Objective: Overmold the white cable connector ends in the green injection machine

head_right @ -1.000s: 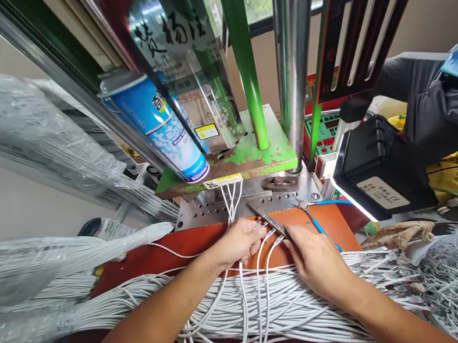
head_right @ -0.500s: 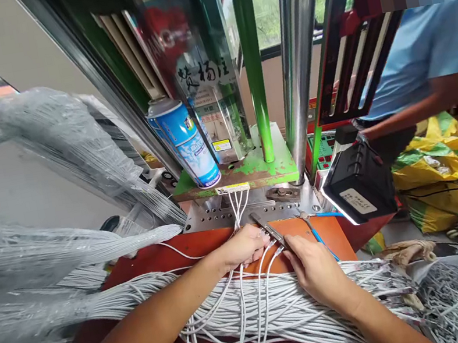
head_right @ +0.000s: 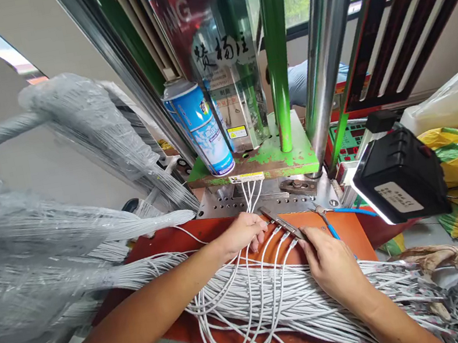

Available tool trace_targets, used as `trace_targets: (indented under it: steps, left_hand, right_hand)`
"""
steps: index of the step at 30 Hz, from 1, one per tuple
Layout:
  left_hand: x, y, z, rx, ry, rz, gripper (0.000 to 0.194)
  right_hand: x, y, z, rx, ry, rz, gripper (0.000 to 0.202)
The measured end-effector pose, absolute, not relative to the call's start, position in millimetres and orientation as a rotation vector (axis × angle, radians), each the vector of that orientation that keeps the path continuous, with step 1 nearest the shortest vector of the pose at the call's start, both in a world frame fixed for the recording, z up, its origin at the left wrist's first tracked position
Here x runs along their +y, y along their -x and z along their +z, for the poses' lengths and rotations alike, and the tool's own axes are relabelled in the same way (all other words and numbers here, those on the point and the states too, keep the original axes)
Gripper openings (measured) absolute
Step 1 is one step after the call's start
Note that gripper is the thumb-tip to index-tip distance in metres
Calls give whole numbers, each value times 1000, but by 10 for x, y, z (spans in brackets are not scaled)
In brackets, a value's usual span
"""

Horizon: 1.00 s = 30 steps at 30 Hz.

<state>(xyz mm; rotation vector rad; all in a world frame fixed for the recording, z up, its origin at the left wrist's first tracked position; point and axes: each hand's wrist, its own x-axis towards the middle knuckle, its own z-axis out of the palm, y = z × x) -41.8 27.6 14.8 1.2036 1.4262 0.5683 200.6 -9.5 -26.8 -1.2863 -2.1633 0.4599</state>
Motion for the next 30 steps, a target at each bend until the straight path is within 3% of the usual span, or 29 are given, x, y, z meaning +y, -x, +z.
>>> trace_targets:
  steps: [30]
  left_hand:
    - [261,309,275,1590,-1360,467,25]
  right_hand:
    - [-102,-1993,-152,-2284,1147,529,31]
